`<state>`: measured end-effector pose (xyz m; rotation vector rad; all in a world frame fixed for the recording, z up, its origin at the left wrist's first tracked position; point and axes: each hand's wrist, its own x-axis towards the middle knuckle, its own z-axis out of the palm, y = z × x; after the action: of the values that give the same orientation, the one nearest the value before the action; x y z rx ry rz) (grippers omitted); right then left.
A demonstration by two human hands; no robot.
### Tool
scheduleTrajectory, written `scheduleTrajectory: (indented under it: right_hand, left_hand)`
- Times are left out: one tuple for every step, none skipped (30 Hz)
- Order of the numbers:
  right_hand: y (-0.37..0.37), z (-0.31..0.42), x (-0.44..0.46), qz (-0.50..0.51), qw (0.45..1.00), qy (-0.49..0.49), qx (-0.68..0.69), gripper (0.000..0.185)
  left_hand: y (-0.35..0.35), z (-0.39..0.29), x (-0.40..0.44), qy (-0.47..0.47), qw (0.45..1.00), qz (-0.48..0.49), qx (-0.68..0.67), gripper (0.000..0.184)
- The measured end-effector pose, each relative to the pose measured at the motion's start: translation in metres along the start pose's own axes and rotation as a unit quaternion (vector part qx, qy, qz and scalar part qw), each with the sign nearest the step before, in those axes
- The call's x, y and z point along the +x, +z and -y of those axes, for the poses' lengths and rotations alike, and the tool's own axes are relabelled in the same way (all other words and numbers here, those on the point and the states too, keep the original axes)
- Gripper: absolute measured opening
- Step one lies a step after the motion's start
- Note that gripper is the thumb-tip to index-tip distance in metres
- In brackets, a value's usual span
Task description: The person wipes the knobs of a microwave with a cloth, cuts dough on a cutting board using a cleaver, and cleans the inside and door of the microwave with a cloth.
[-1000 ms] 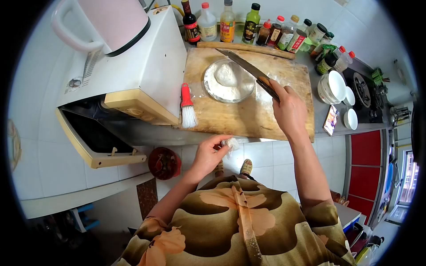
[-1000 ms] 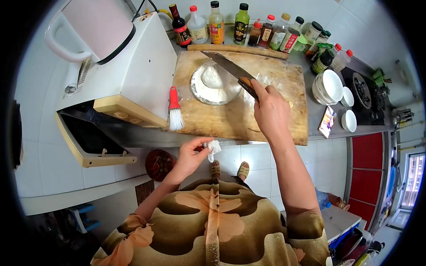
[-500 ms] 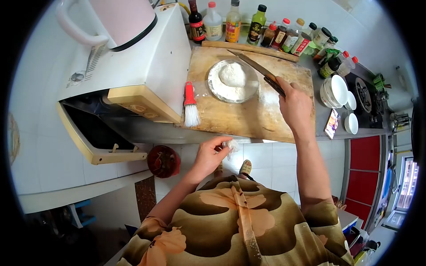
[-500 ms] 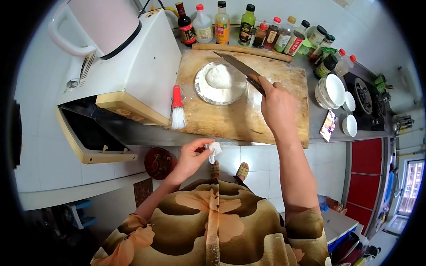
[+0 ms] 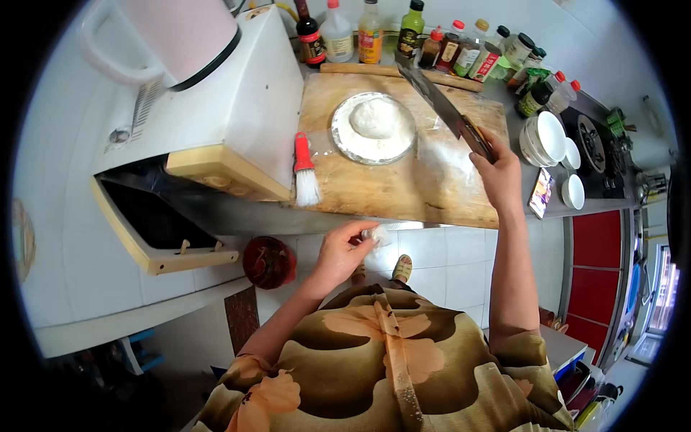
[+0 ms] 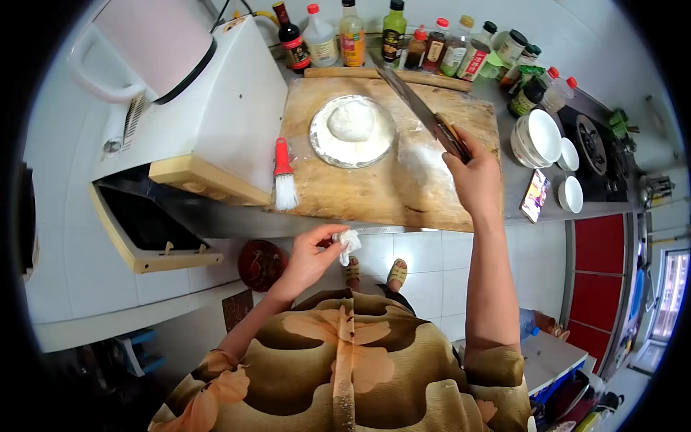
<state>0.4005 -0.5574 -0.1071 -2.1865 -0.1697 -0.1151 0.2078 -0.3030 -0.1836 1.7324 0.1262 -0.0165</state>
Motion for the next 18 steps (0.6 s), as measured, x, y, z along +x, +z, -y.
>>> scheduleTrajectory:
  right_hand:
    - [-0.009, -0.009, 0.002, 0.015, 0.995, 0.042, 0.088, 0.048]
    - [-0.019, -0.014, 0.002, 0.017, 0.982, 0.106, 0.158, 0.048]
    - [-0.028, -0.017, 0.002, 0.023, 0.959, 0.169, 0.228, 0.048]
    - [-0.033, -0.02, 0.003, 0.018, 0.938, 0.207, 0.277, 0.05]
    - [-0.037, -0.036, 0.005, 0.025, 0.912, 0.229, 0.34, 0.05]
    - [-0.038, -0.05, 0.006, 0.021, 0.903, 0.236, 0.359, 0.047]
    - [-0.041, -0.061, 0.007, 0.013, 0.894, 0.242, 0.377, 0.045]
    - [-0.044, -0.07, 0.008, 0.007, 0.894, 0.241, 0.378, 0.045]
    - [-0.046, -0.078, 0.007, -0.004, 0.88, 0.264, 0.395, 0.04]
    - [-0.046, -0.087, 0.005, -0.014, 0.864, 0.288, 0.413, 0.035]
    - [-0.046, -0.104, 0.004, -0.018, 0.862, 0.292, 0.415, 0.035]
    - [-0.048, -0.124, 0.005, -0.008, 0.83, 0.313, 0.462, 0.03]
    - [-0.051, -0.135, 0.006, 0.001, 0.796, 0.332, 0.507, 0.026]
    - [-0.053, -0.145, 0.008, 0.007, 0.781, 0.342, 0.524, 0.022]
    - [-0.054, -0.15, 0.01, 0.0, 0.779, 0.344, 0.524, 0.022]
    - [-0.054, -0.154, 0.014, 0.003, 0.766, 0.355, 0.536, 0.021]
    - [-0.053, -0.158, 0.017, 0.007, 0.753, 0.365, 0.548, 0.02]
    - [-0.055, -0.159, 0.019, 0.015, 0.751, 0.363, 0.552, 0.021]
  left_hand:
    - [-0.002, -0.001, -0.001, -0.003, 1.0, -0.001, 0.007, 0.029]
    - [-0.003, -0.001, -0.002, -0.01, 1.0, -0.005, 0.014, 0.029]
    - [-0.003, -0.002, -0.003, -0.014, 1.0, -0.006, 0.015, 0.029]
    - [-0.004, -0.002, -0.005, -0.039, 0.999, -0.002, 0.003, 0.029]
    - [-0.004, -0.001, -0.007, -0.062, 0.998, 0.002, -0.009, 0.028]
    - [-0.003, 0.0, -0.007, -0.063, 0.998, 0.003, -0.008, 0.028]
    - [-0.002, 0.0, -0.006, -0.044, 0.999, 0.008, 0.004, 0.028]
    - [0.001, 0.0, -0.004, -0.025, 0.999, 0.013, 0.018, 0.028]
    - [0.004, 0.0, -0.002, -0.024, 0.999, 0.019, 0.02, 0.028]
    - [0.006, 0.0, -0.002, -0.035, 0.999, 0.017, 0.008, 0.029]
    - [0.008, 0.001, -0.003, -0.048, 0.999, 0.016, -0.003, 0.029]
    - [0.01, 0.0, -0.002, -0.049, 0.999, 0.022, -0.001, 0.029]
    - [0.013, -0.001, 0.0, -0.059, 0.998, 0.016, -0.02, 0.029]
    - [0.016, -0.001, 0.001, -0.069, 0.997, 0.011, -0.04, 0.029]
    - [0.018, 0.0, 0.002, -0.071, 0.997, 0.018, -0.038, 0.029]
    - [0.02, 0.003, 0.002, -0.076, 0.996, 0.023, -0.036, 0.029]
    - [0.021, 0.004, 0.004, -0.081, 0.996, 0.027, -0.032, 0.028]
    - [0.023, 0.003, 0.005, -0.081, 0.996, 0.033, -0.028, 0.028]
